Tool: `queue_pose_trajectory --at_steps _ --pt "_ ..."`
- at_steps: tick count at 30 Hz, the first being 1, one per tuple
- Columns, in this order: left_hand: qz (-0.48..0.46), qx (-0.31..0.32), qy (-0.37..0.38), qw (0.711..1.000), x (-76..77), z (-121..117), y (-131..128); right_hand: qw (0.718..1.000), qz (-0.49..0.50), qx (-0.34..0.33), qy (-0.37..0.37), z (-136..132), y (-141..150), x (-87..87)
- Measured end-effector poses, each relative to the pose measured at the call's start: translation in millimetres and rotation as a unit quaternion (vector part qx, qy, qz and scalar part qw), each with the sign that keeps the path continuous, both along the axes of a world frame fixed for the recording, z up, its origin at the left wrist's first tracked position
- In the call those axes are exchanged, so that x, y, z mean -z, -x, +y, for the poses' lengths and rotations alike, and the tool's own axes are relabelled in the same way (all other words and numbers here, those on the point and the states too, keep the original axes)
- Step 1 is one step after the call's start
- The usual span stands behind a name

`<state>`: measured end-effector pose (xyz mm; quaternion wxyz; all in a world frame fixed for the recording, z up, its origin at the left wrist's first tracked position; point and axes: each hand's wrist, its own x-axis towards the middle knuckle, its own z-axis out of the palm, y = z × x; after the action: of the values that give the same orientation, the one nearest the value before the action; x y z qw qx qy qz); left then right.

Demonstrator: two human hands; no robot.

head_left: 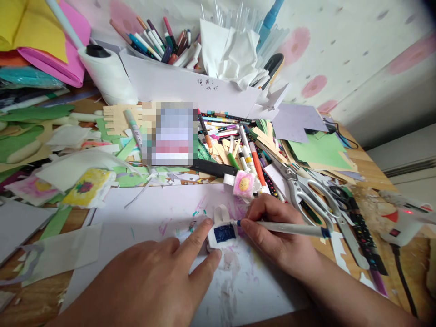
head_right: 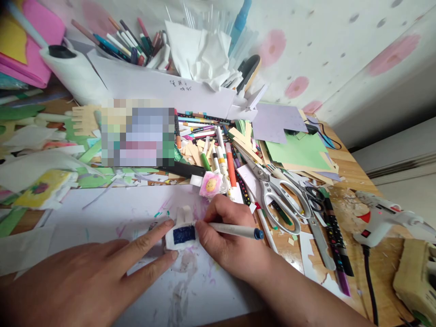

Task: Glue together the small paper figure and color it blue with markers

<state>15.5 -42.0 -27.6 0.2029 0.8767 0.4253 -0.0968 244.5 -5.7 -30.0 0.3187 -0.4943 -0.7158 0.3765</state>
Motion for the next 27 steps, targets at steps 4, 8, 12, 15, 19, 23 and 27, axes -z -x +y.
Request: queue_pose_trajectory --at_steps 4,8,12,15,19,23,27 --pt "0.026 0.026 -0.012 0.999 2.5 2 0 0.999 0.032 0.011 0.008 1 -1 0.5" --pt "0.04 0.036 -0.018 0.998 -3.3 2 -4 1.0 0.025 0.012 0.012 0 -3 -0.8" --pt "0.033 0.01 -0.015 0.999 -6.5 0 -5 1.0 -0.008 0.004 0.008 0 -2 -1.7" --pt "0.011 0.0 -0.019 1.0 -3.6 -2 -2 1.0 -0.013 0.009 -0.001 0 -1 -1.1" --pt "0.001 0.021 -0.024 0.999 4.1 -3 2 1.0 -0.007 0.004 -0.002 0 1 0.3" --pt "0.013 0.023 -0.021 0.999 8.3 -2 4 1.0 0.009 0.004 -0.001 0 2 0.6" --pt "0.011 0.011 -0.016 1.0 6.2 -3 3 0.999 0.033 0.03 -0.013 0 1 0.2"
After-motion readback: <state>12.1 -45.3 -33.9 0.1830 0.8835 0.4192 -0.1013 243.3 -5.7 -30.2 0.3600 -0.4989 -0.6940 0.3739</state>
